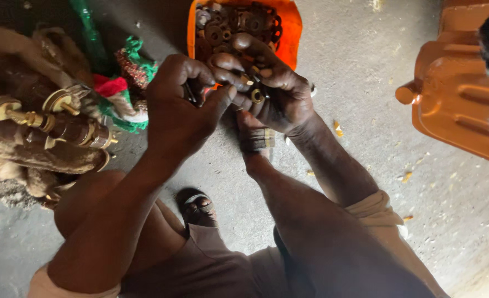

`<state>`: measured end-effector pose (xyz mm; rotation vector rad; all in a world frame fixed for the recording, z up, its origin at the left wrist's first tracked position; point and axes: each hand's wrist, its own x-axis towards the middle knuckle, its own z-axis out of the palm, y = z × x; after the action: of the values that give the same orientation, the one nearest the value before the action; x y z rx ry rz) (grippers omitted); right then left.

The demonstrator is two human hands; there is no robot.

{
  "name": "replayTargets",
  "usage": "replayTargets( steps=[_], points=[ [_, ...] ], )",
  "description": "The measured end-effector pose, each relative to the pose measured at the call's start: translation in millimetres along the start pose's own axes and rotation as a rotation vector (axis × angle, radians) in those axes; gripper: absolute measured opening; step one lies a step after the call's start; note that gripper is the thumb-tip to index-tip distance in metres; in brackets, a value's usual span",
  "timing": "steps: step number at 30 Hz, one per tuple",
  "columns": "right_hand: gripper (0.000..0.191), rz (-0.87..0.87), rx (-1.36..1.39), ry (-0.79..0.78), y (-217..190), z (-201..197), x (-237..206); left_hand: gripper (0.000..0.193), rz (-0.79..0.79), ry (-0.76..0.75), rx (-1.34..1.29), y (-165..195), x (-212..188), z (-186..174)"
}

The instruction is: The person works under a vehicle chassis on a valve manifold, using red-handled pliers to grip, cut, and bend copper tubing and reposition wires around brass fittings. They then sit on the floor, fitting components onto brass fittings by hand and placing them into an orange bucket.

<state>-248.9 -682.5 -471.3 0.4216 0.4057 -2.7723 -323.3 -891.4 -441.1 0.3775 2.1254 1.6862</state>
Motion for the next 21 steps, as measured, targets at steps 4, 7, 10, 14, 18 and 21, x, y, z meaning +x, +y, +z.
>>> replayTargets(
  steps=[4,7,10,14,18,21],
  points=[
    [0.058,-0.013,0.019,0.031,0.4,-2.4,0.7,0.029,-0.02,-0.026,0.008,-2.4,2.6,-0.6],
    [0.056,-0.024,-0.016,0.033,-1.8,-9.6,2.7,0.022,-0.107,-0.059,-0.051,-5.0,11.0,-5.4],
    [0.053,-0.122,-0.205,0.03,-16.5,-21.4,-2.3,0.015,-0.582,0.028,-0.676,-7.4,18.9,-15.1],
    [0.058,-0.305,-0.33,0.207,-59.6,-33.7,-22.7,0.012,-0.529,0.077,-0.84,-6.8,15.8,-41.0],
    [0.034,-0.245,-0.53,0.423,-98.8,-32.5,-33.1,0.016,-0.427,0.012,-0.897,-2.6,10.6,-59.3],
    [0.024,-0.185,-1.036,0.503,-94.2,-31.0,-18.4,0.017,-0.404,0.01,-0.872,3.7,12.0,-63.2]
  ],
)
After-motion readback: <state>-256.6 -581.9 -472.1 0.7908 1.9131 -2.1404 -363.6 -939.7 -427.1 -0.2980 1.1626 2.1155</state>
